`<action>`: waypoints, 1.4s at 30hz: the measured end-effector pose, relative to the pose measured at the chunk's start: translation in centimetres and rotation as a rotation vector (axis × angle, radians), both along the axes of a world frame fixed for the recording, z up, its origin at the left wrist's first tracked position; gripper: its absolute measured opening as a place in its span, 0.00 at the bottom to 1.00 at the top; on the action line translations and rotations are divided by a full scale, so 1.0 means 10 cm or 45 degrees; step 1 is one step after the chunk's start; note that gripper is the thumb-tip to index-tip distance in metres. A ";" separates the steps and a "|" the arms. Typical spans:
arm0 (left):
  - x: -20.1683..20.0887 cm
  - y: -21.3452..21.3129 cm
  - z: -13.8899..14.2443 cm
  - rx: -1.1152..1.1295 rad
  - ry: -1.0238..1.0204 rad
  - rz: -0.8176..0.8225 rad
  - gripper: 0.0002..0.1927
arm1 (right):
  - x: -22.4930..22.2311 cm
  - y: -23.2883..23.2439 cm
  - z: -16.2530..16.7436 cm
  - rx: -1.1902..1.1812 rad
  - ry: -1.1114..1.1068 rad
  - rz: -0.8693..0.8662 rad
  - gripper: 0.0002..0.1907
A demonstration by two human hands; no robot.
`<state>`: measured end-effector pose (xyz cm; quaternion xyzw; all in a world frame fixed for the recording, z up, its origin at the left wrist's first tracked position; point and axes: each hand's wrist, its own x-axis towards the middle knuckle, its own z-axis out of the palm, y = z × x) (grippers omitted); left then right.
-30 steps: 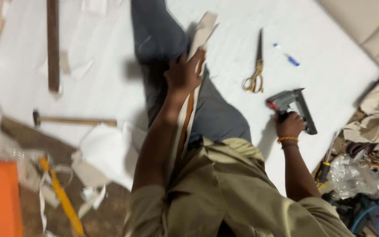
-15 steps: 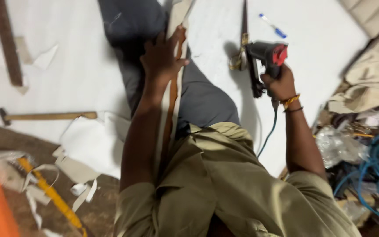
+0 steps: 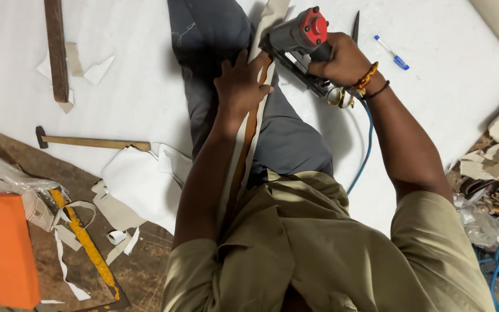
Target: The person sits on the floor and wraps a strip of beige fabric around a long narrow wooden board, folding the fabric edges over the wood. They use a pneumatic staple gun to fasten the fabric along the board and use scissors to trim excess fabric.
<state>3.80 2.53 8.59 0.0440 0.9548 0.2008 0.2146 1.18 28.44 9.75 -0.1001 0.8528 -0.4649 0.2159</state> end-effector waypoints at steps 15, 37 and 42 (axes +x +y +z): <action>-0.03 0.02 0.11 0.014 -0.037 -0.007 0.47 | 0.06 0.41 -0.24 0.161 0.187 -0.317 0.28; -0.04 -0.63 -0.55 0.991 0.397 0.127 0.14 | 1.29 0.03 -0.54 0.451 0.704 -0.198 0.25; 0.01 -0.63 -0.95 1.454 0.229 0.329 0.19 | 0.89 -0.92 0.03 0.117 1.004 0.611 0.25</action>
